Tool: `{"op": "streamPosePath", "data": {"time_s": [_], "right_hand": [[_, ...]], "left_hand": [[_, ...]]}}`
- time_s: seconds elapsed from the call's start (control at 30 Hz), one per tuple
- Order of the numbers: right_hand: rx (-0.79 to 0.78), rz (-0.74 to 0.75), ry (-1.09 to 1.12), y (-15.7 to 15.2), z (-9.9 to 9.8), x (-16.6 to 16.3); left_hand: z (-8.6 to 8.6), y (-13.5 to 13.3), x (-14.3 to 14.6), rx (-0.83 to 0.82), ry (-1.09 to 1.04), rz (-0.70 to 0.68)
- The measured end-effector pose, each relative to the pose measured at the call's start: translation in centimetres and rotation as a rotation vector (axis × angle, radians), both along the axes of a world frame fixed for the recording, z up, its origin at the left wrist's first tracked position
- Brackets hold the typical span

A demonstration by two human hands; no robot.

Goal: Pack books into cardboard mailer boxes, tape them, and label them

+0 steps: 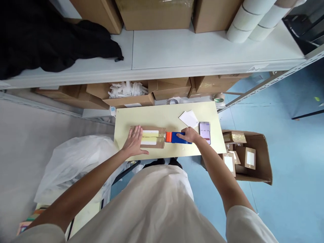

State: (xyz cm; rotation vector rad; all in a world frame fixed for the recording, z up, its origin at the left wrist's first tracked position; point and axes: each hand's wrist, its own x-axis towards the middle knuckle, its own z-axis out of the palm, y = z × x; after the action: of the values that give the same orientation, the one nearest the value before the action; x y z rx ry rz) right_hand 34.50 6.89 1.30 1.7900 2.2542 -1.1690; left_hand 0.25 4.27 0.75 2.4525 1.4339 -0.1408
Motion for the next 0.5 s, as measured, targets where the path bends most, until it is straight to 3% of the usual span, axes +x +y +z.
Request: {"op": "streamPosePath", "data": {"time_s": [0.13,0.23,0.37,0.5], "right_hand": [[-0.014,-0.004,0.058,0.1,-1.1,0.1],[-0.029,-0.024,0.107,-0.3,-2.0,0.9],[-0.055,-0.027,0.153,-1.0,-2.5,3.2],[-0.109,-0.005,-0.013,-1.1,-0.9,3.6]], "left_hand": [[0.3,-0.1,6.8,-0.035,-0.068,-0.181],[0.2,-0.2,9.9,-0.027,-0.088,-0.238],[-0.2,-0.2,10.2,-0.034,-0.071,-0.217],[-0.1,-0.3,9.7,-0.029,-0.044,-0.218]]}}
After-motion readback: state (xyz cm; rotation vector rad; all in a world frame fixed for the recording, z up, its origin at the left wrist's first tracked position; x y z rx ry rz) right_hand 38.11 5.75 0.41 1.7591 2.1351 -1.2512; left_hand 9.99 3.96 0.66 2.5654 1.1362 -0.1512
